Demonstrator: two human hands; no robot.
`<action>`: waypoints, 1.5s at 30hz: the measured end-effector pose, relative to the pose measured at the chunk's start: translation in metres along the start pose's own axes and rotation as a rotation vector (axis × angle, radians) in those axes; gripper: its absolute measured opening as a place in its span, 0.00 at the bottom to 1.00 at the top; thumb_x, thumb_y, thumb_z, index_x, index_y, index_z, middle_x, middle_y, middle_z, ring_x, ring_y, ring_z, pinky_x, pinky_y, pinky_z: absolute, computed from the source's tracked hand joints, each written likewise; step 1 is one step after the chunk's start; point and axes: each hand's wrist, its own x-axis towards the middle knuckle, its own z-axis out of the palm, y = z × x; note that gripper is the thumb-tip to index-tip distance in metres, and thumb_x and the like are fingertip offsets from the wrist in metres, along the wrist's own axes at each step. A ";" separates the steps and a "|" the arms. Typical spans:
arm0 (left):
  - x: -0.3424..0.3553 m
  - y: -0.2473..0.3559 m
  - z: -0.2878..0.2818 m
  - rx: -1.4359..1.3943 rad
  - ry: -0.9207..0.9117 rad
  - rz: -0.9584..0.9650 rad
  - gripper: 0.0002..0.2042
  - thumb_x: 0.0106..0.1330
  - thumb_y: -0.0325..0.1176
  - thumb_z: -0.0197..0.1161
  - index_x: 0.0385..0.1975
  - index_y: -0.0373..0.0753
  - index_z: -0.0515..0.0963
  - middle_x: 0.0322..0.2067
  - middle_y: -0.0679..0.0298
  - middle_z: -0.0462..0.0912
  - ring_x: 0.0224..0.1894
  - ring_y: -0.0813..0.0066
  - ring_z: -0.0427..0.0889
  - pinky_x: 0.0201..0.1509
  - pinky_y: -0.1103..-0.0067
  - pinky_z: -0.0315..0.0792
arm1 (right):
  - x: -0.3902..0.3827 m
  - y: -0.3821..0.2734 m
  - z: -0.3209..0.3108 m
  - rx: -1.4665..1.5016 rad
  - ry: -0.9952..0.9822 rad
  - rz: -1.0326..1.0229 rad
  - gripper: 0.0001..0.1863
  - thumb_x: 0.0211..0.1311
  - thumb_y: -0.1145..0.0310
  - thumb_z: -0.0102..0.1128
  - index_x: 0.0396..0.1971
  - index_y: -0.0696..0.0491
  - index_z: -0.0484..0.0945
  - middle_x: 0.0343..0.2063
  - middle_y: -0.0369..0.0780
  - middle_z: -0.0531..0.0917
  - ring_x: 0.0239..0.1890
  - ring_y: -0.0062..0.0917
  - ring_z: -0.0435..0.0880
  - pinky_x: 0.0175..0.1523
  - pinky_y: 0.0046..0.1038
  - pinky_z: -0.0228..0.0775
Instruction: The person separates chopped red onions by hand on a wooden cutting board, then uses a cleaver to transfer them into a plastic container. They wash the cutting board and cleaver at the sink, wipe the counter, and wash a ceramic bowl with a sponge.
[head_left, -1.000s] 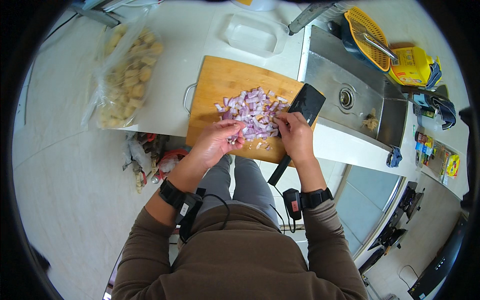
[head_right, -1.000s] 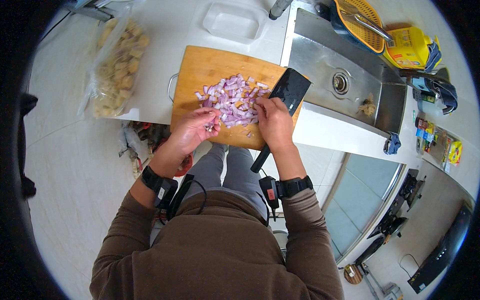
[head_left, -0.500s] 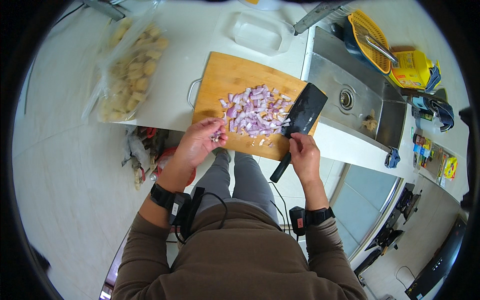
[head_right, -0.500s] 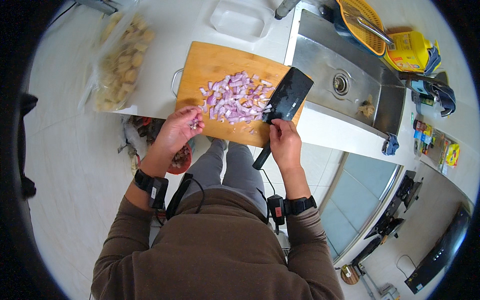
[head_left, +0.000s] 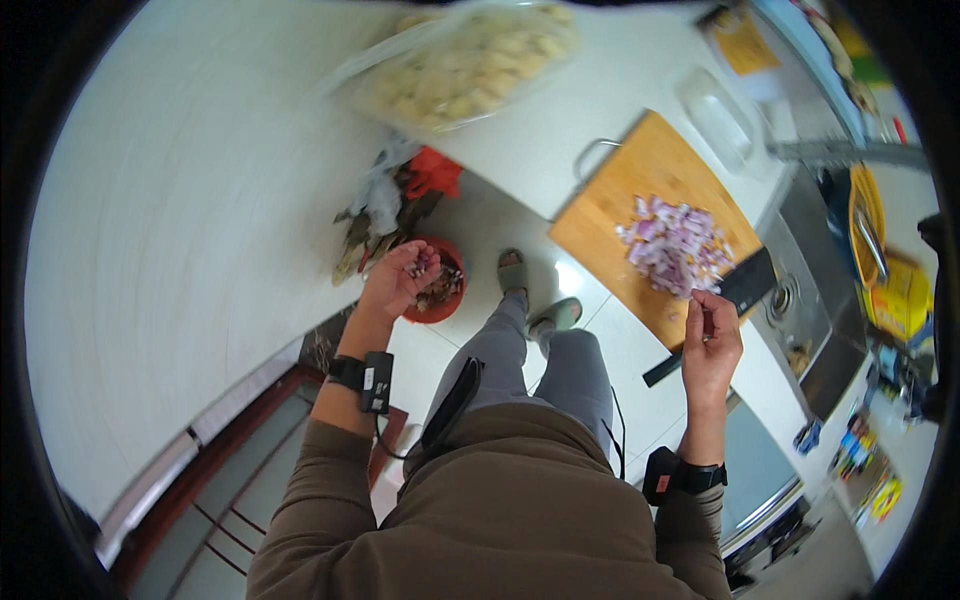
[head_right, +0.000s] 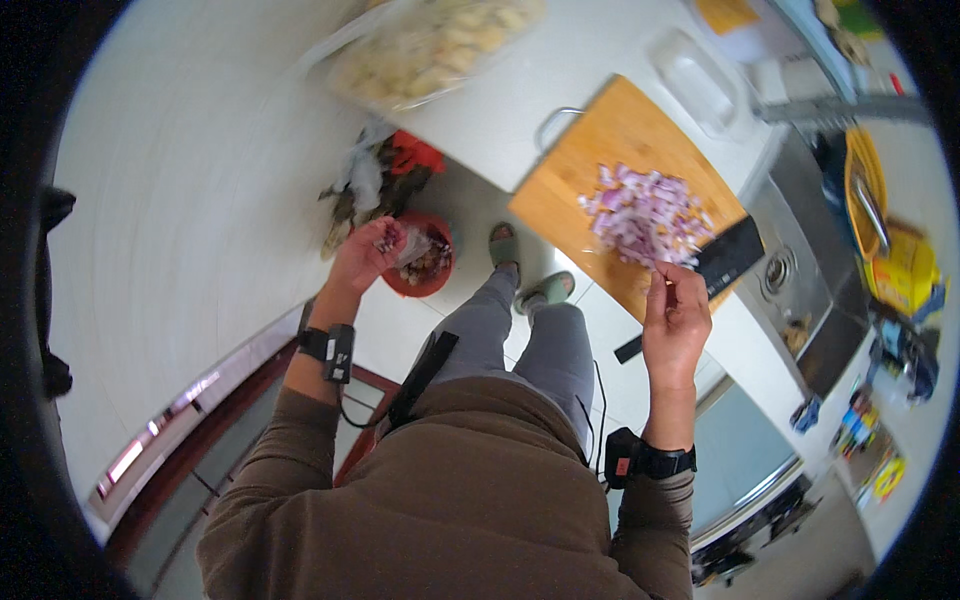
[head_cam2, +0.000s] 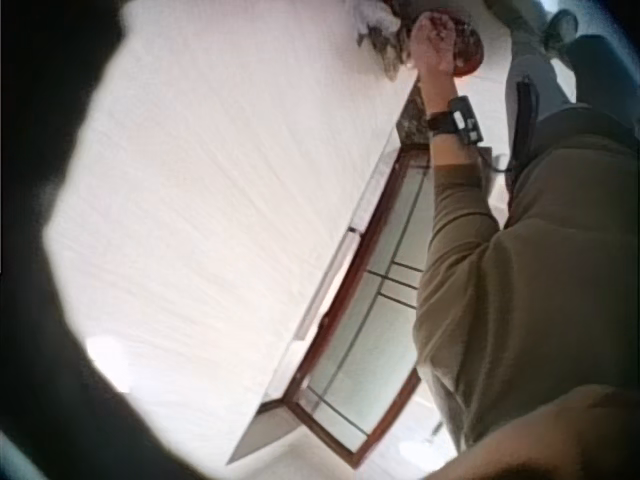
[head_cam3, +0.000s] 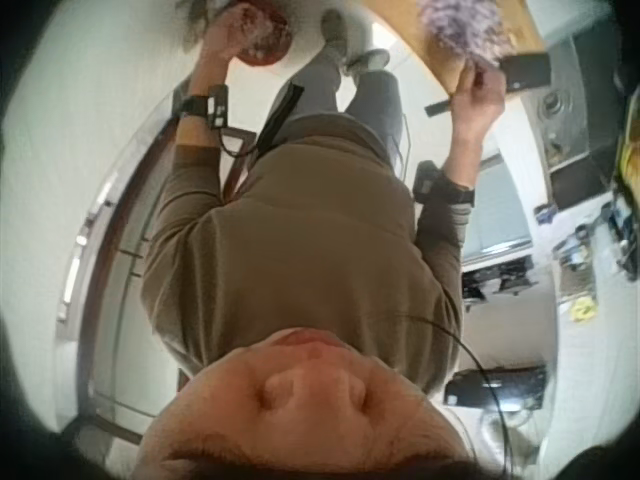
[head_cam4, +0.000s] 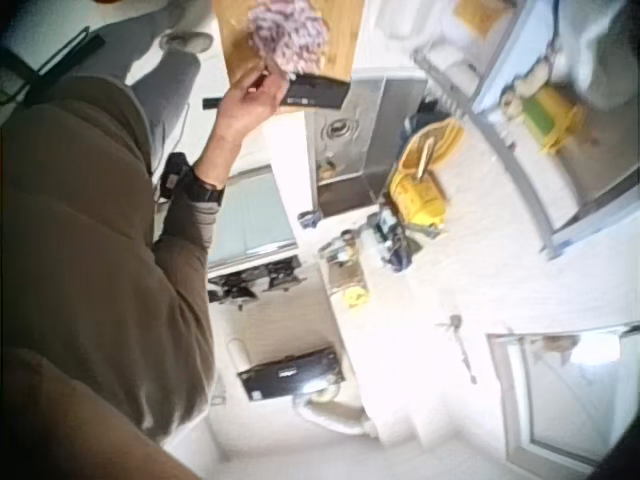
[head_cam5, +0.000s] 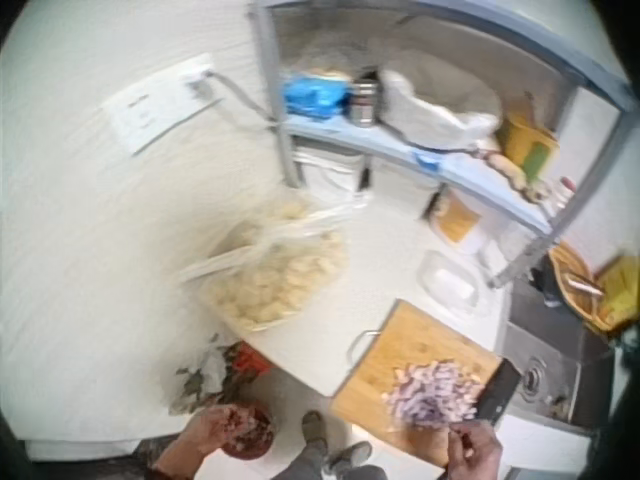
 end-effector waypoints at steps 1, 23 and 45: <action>-0.002 -0.013 -0.027 -0.017 0.114 0.011 0.08 0.66 0.26 0.52 0.41 0.31 0.74 0.37 0.57 0.77 0.42 0.63 0.78 0.51 0.68 0.76 | 0.003 -0.008 0.006 -0.021 -0.057 -0.046 0.05 0.59 0.78 0.57 0.35 0.59 0.78 0.31 0.39 0.77 0.26 0.18 0.75 0.32 0.19 0.69; 0.017 -0.103 -0.222 0.033 0.662 0.183 0.17 0.63 0.28 0.50 0.53 0.37 0.69 0.47 0.62 0.76 0.48 0.67 0.75 0.54 0.67 0.67 | -0.053 -0.013 0.060 -0.203 -0.598 -0.403 0.07 0.55 0.81 0.58 0.35 0.59 0.77 0.32 0.43 0.78 0.26 0.25 0.78 0.29 0.21 0.72; 0.037 -0.072 -0.291 1.068 0.345 -0.132 0.48 0.49 0.38 0.69 0.68 0.42 0.43 0.67 0.52 0.44 0.64 0.46 0.56 0.53 0.51 0.66 | -0.051 0.004 0.020 -0.187 -0.445 -0.405 0.08 0.51 0.78 0.60 0.32 0.53 0.78 0.30 0.40 0.79 0.30 0.35 0.80 0.33 0.29 0.73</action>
